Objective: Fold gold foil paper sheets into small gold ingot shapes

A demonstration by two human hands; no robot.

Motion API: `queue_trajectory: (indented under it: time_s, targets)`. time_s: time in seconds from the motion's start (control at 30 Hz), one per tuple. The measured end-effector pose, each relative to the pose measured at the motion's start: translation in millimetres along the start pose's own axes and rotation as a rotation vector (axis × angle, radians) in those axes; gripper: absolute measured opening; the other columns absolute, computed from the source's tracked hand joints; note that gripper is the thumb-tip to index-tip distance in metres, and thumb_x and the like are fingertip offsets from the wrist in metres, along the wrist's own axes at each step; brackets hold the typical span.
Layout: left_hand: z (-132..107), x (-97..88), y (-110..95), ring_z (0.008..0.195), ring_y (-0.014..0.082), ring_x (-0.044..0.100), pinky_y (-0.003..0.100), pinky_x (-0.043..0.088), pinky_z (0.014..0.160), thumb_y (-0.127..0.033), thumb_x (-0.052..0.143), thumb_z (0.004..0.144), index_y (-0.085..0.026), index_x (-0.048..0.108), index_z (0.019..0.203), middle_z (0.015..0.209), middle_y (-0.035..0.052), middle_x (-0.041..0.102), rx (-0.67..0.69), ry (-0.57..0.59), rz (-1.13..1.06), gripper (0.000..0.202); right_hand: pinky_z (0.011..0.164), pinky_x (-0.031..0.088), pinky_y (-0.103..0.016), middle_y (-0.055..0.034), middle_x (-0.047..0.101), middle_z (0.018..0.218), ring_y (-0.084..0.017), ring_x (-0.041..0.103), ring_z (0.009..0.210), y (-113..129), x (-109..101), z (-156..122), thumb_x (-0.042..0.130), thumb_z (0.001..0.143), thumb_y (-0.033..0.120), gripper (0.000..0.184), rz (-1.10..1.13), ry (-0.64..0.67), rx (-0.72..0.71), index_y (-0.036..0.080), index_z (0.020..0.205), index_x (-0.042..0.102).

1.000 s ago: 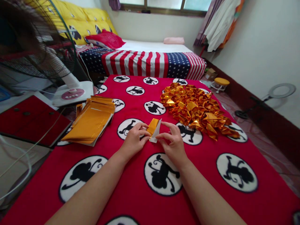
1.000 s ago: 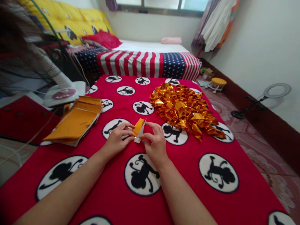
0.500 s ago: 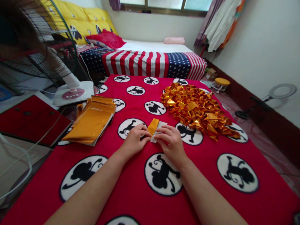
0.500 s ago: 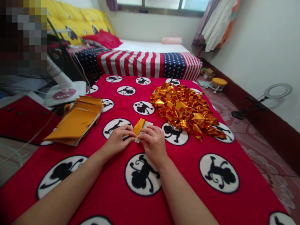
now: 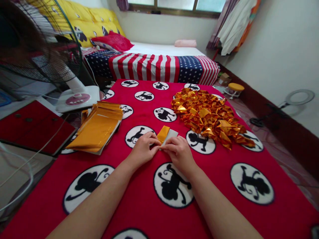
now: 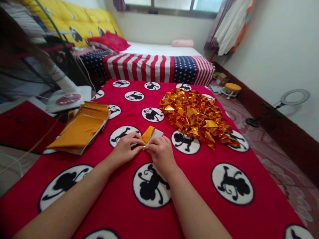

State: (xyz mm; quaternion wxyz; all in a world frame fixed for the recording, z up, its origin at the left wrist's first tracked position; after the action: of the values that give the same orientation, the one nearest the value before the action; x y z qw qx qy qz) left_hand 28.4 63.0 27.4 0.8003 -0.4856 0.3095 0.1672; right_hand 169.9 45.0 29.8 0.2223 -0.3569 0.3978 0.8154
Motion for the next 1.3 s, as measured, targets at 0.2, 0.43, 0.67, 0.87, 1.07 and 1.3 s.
queue_trajectory:
  time_s: [0.2, 0.43, 0.67, 0.87, 1.07, 1.3]
  targets:
    - [0.5, -0.1, -0.6, 0.083, 0.0158, 0.059, 0.029, 0.048, 0.077, -0.01, 0.066, 0.076, -0.018, 0.074, 0.078, 0.087, 0.0042, 0.062, 0.002, -0.005, -0.01, 0.012, 0.069, 0.039, -0.028, -0.0007, 0.066, 0.076, -0.016, 0.058, 0.072, -14.9, 0.6, -0.1, 0.074, 0.079, 0.022, 0.004, 0.104, -0.086, 0.208, 0.022, 0.083, 0.072]
    - [0.5, -1.4, -2.2, 0.083, 0.0155, 0.059, 0.028, 0.048, 0.077, -0.006, 0.064, 0.075, -0.018, 0.075, 0.078, 0.086, 0.0041, 0.063, 0.001, -0.012, 0.0, 0.016, 0.065, 0.038, -0.026, 0.0004, 0.065, 0.074, -0.015, 0.057, 0.069, -16.0, -2.1, -0.1, 0.068, 0.081, 0.017, 0.008, 0.097, -0.102, 0.256, 0.022, 0.075, 0.07]
    - [0.7, -0.8, -0.7, 0.082, 0.0153, 0.059, 0.028, 0.049, 0.076, -0.007, 0.064, 0.076, -0.018, 0.074, 0.078, 0.087, 0.0044, 0.063, -0.006, -0.016, -0.02, 0.015, 0.063, 0.037, -0.026, 0.0011, 0.063, 0.071, -0.014, 0.056, 0.068, -13.2, -1.2, 3.5, 0.068, 0.08, 0.018, 0.008, 0.023, -0.126, 0.289, 0.021, 0.072, 0.068]
    - [0.9, -0.8, -1.1, 0.082, 0.0157, 0.06, 0.029, 0.049, 0.077, -0.007, 0.064, 0.075, -0.018, 0.074, 0.078, 0.087, 0.0046, 0.063, -0.006, -0.015, -0.013, 0.015, 0.063, 0.036, -0.026, 0.0013, 0.063, 0.07, -0.014, 0.056, 0.068, -11.8, 0.2, 4.8, 0.068, 0.079, 0.018, 0.009, -0.022, -0.133, 0.282, 0.021, 0.071, 0.065]
    - [1.3, -0.2, -0.9, 0.082, 0.0153, 0.06, 0.028, 0.048, 0.076, -0.007, 0.062, 0.077, -0.017, 0.075, 0.079, 0.087, 0.0049, 0.063, -0.009, -0.006, -0.011, 0.016, 0.065, 0.036, -0.026, 0.0004, 0.063, 0.071, -0.015, 0.057, 0.069, -11.0, 1.1, 5.5, 0.067, 0.08, 0.019, 0.009, -0.052, -0.128, 0.281, 0.021, 0.071, 0.065]
    - [1.5, 0.0, 0.4, 0.082, 0.0152, 0.06, 0.028, 0.048, 0.076, -0.008, 0.062, 0.078, -0.018, 0.074, 0.078, 0.086, 0.0046, 0.063, -0.006, -0.011, -0.016, 0.016, 0.066, 0.036, -0.027, 0.0006, 0.064, 0.071, -0.015, 0.057, 0.069, -11.5, 0.4, 5.7, 0.067, 0.079, 0.019, 0.009, -0.048, -0.124, 0.281, 0.021, 0.071, 0.065]
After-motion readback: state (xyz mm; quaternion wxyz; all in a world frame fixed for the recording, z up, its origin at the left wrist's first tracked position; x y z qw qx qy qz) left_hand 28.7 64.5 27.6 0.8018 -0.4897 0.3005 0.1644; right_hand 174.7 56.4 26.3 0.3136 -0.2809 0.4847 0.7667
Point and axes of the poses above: each hand's wrist, its own z-axis towards the middle knuckle, its own x-axis out of the palm, y = z × x, the point moved 6 cm from there along z, towards the middle knuckle
